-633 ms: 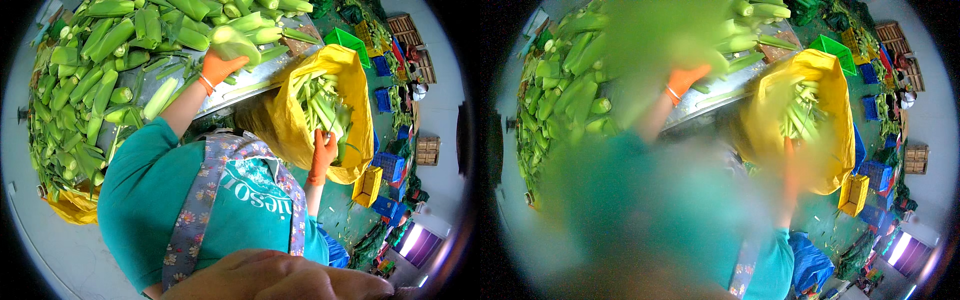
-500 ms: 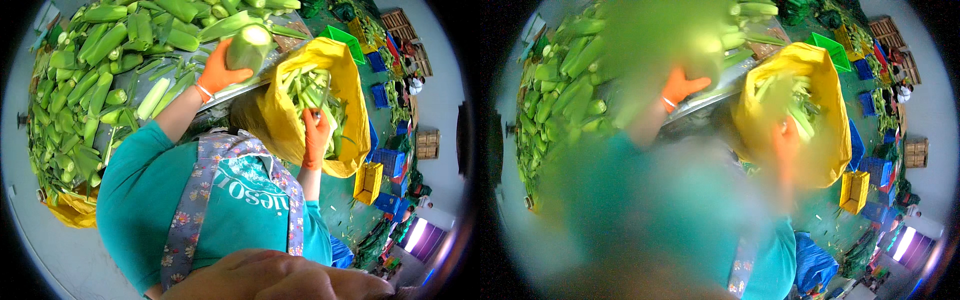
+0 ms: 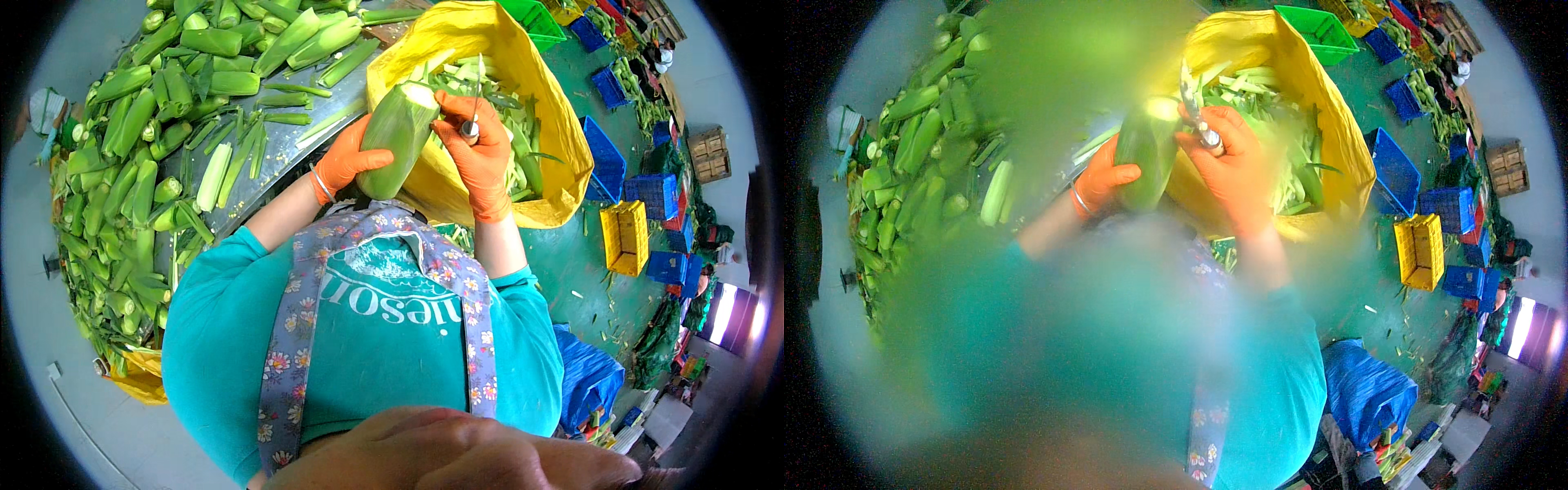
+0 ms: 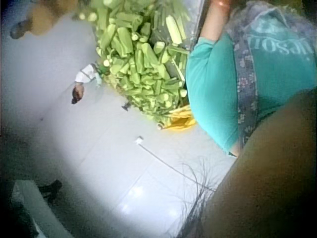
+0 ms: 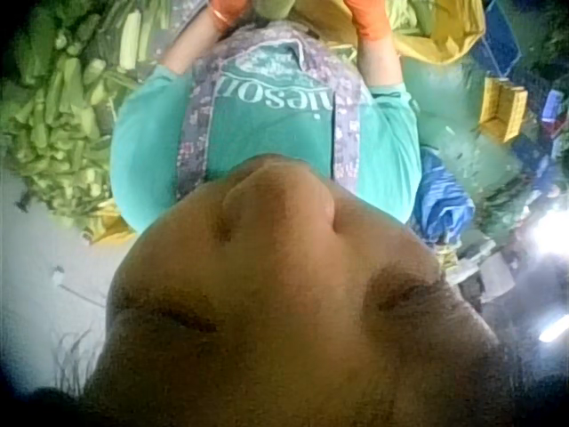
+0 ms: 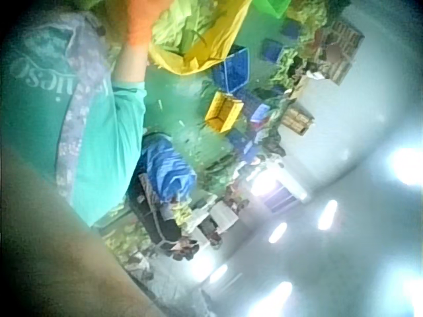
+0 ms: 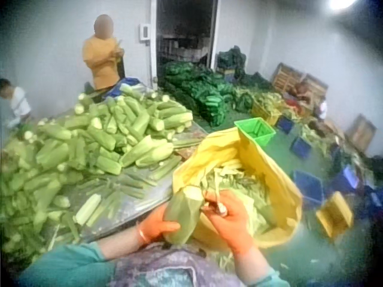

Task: The person removes the husks from ears of corn using a small knife and places the cleaned corn into a white basket. They discard the removed husks into a large yellow bag and retrieve fresh ears of corn from a pile on the table.

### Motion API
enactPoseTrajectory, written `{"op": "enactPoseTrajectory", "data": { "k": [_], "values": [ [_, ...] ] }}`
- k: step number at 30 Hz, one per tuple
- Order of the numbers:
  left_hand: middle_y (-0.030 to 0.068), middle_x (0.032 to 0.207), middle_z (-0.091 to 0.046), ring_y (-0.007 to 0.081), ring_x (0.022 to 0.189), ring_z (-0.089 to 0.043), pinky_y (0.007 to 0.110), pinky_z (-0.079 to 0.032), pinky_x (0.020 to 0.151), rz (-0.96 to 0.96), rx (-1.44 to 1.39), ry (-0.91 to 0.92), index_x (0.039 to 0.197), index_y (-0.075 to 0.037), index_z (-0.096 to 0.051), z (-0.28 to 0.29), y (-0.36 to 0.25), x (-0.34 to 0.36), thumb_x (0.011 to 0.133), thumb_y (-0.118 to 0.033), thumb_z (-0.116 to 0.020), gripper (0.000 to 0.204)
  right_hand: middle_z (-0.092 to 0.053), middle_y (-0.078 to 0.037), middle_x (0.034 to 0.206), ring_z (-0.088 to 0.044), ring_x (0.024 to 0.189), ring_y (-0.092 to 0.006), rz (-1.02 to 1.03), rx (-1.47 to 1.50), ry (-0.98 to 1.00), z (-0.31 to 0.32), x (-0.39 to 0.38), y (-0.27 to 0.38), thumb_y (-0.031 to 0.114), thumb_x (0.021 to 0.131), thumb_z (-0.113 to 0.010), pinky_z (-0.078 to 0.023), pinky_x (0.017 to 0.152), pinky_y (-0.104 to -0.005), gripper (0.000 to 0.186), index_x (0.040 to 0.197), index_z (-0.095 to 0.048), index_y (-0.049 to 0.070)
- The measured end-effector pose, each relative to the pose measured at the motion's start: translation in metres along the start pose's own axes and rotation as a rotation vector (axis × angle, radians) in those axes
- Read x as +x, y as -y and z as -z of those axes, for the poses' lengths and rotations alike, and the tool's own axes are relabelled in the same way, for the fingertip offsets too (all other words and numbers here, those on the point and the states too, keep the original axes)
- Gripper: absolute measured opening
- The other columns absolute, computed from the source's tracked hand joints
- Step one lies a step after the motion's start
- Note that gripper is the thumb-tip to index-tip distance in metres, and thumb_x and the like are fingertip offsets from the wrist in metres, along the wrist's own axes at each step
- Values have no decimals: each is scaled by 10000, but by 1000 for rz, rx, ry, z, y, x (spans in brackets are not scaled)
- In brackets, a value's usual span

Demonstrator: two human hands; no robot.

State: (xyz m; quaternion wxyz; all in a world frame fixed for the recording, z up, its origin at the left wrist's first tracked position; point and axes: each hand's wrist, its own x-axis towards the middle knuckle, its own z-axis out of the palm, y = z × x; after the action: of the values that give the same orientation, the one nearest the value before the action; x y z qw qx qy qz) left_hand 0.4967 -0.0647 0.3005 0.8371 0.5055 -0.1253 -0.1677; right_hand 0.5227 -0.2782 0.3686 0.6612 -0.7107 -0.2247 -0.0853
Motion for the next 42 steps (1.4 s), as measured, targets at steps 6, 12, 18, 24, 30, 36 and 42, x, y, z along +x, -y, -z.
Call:
{"op": "enactPoseTrajectory", "data": {
  "k": [6,12,18,24,30,36,42],
  "values": [
    [83,1299,-565,171,1177,-540,326,-438,1017,-21,186,5,1439,0,-410,-6,6,1,797,-530,-778,910,-637,-58,951,-597,867,-144,-58,117,7,17,-3,-4,-19,799,-731,-474,761,-268,246,1040,-716,29],
    [70,1286,-573,161,1169,-538,313,-437,1006,-25,206,22,1423,6,-433,-5,2,-1,813,-539,-760,881,-623,-48,840,-593,796,-156,-33,9,109,21,0,-14,29,801,-736,-457,717,-288,111,901,-696,6],
    [78,1238,-607,164,1100,-588,314,-484,945,-15,59,-120,1390,1,-462,-2,7,-1,908,-488,-674,718,-636,-114,842,-614,786,-305,369,-369,91,6,2,-17,12,717,-704,-478,690,-386,269,973,-658,81],
    [98,1200,-631,196,1062,-630,327,-514,930,42,-275,-103,1351,-11,-492,19,-2,0,960,-470,-596,612,-636,-98,881,-615,856,-311,384,-437,136,-27,-1,-16,35,713,-723,-498,753,-393,325,1022,-659,112],
    [74,1173,-639,184,1032,-631,333,-520,924,-5,-171,-6,1348,-24,-503,18,12,6,988,-522,-516,614,-620,-105,925,-604,866,-311,241,-196,-25,-35,15,-18,37,802,-719,-494,756,-380,246,1040,-687,92],
    [117,1165,-660,258,1052,-645,412,-533,926,267,-769,-170,1307,-71,-561,21,-9,26,973,-547,-520,584,-611,-74,865,-595,837,-292,335,-399,371,-47,-25,-11,16,652,-698,-486,724,-401,342,970,-715,141],
    [130,1285,-603,255,1149,-598,418,-467,1028,145,-615,31,1358,-39,-518,-38,25,89,1026,-498,-423,575,-704,-58,1012,-655,940,-178,-114,-61,-21,19,6,-26,130,881,-708,-527,829,-327,152,1015,-697,59]
  ]
}}
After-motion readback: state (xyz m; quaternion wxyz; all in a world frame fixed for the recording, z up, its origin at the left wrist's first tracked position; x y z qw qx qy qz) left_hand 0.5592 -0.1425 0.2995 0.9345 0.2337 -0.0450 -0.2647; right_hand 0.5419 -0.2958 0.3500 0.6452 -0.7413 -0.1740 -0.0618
